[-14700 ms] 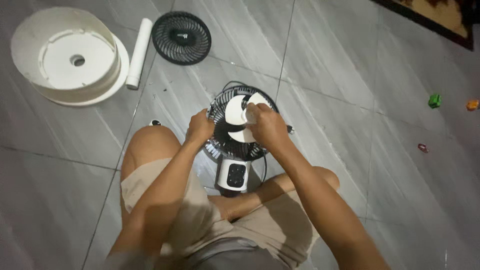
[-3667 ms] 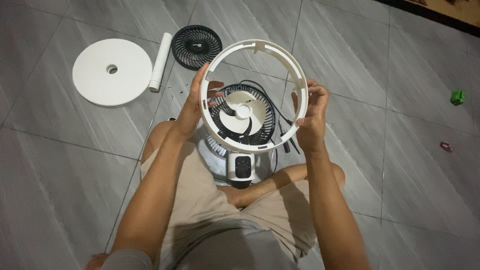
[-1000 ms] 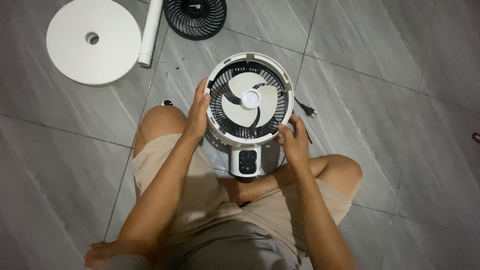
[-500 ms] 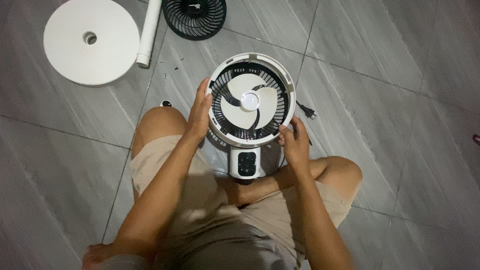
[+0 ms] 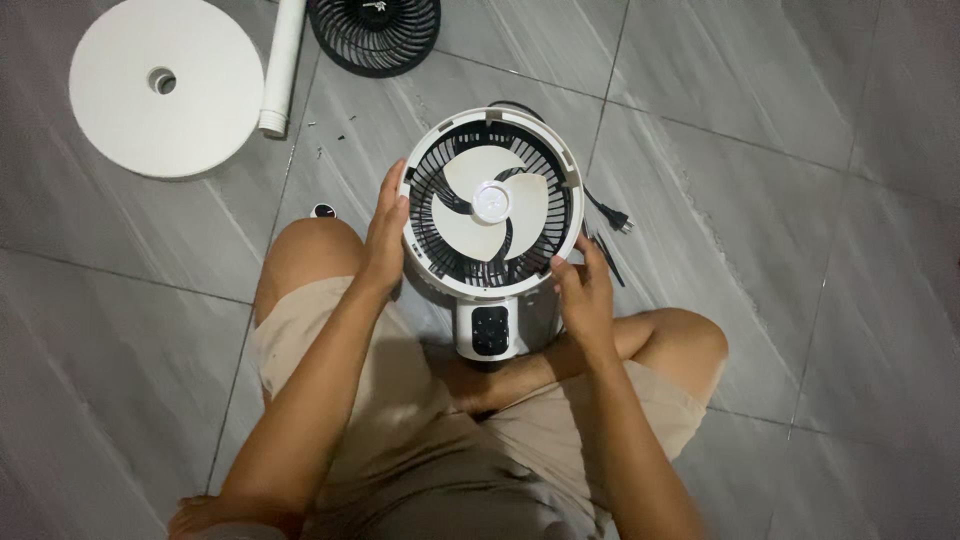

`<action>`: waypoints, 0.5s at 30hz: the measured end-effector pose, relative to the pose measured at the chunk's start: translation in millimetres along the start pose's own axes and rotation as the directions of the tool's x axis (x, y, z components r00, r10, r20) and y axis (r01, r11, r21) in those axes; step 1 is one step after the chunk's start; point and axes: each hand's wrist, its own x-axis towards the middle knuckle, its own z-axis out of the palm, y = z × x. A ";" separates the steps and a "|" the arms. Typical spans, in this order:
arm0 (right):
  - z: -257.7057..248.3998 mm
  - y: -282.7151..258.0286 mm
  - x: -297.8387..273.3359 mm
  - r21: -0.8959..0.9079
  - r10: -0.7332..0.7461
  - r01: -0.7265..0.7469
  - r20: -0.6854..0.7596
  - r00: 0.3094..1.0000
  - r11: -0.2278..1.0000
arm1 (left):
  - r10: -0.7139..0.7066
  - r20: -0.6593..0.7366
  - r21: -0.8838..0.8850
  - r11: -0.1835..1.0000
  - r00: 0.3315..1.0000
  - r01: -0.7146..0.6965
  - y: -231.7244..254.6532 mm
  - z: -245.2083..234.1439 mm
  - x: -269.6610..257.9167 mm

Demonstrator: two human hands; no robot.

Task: The person sits on the floor and reassembles a disassembled electric fan. They use a screwdriver to secure the motor housing, then attach the fan blade, front grille, and outer casing.

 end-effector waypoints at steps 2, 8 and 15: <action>0.7 -3.8 -1.8 -0.028 0.020 -0.020 -0.019 1.000 0.999 | 0.003 0.007 -0.029 1.000 1.000 -0.003 -4.5 -1.7 -0.1; 0.5 -11.3 -3.4 -0.100 0.006 -0.008 -0.015 1.000 0.995 | 0.066 0.014 -0.094 0.994 0.998 -0.064 -11.6 -1.9 1.9; 0.3 -13.6 -4.5 -0.152 -0.074 0.072 -0.006 0.997 0.986 | 0.014 -0.020 0.129 0.992 1.000 -0.011 5.8 3.7 -3.1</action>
